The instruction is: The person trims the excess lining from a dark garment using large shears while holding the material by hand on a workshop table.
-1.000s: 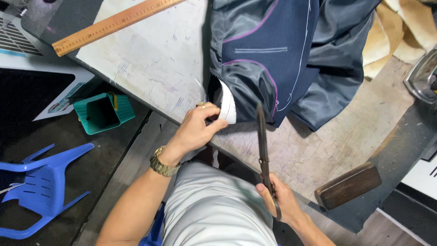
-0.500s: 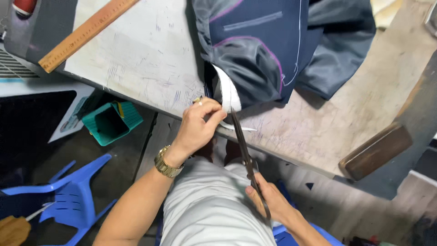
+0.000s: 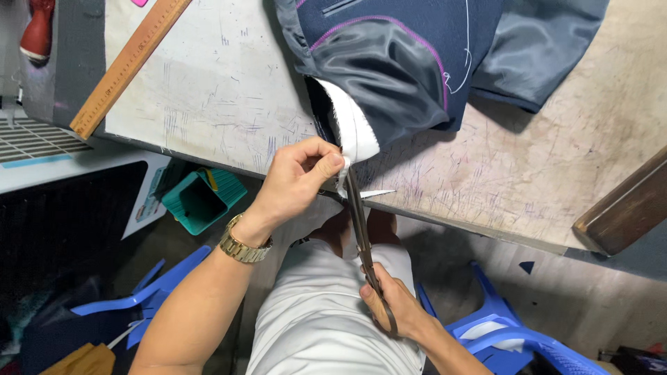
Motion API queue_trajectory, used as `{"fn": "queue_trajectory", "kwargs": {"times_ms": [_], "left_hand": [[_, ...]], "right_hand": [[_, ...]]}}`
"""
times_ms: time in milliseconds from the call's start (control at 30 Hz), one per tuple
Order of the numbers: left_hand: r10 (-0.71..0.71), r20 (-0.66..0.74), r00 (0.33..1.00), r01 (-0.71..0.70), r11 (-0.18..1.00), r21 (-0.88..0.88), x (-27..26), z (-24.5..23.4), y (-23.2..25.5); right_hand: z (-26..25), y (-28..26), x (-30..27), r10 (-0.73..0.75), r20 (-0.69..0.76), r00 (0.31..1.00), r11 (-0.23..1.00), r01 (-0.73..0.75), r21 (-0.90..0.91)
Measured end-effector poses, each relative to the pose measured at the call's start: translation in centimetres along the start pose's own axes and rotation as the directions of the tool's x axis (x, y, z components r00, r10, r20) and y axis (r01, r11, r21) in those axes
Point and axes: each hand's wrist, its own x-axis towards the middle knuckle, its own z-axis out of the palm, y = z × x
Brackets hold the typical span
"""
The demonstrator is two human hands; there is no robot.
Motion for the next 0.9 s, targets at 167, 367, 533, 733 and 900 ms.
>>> {"fn": "queue_trajectory", "kwargs": {"times_ms": [167,367,533,733,900], "left_hand": [[0.064,-0.005,0.998,-0.061,0.98,0.192,0.3,0.1,2.9],[0.032,0.111,0.993,-0.07,0.933,0.352,1.4,-0.6,3.2],[-0.057,0.135,0.989,0.036,0.987,0.156,2.1,-0.7,2.8],[-0.01,0.071,0.997,-0.004,0.98,0.197,1.8,-0.5,3.7],[0.118,0.101,0.988,-0.146,0.929,0.339,1.7,-0.2,4.5]], "right_hand": [[1.3,-0.6,1.3,-0.086,-0.048,0.995,0.991,0.091,0.096],[2.1,-0.1,2.0,-0.138,-0.044,0.989,0.977,0.143,0.157],[1.4,-1.3,2.7,-0.128,-0.035,0.991,0.971,0.132,0.199],[2.9,-0.1,4.4,-0.179,-0.145,0.973,0.971,0.199,0.135],[4.2,0.2,4.9,-0.223,-0.239,0.945,0.959,0.257,0.121]]}}
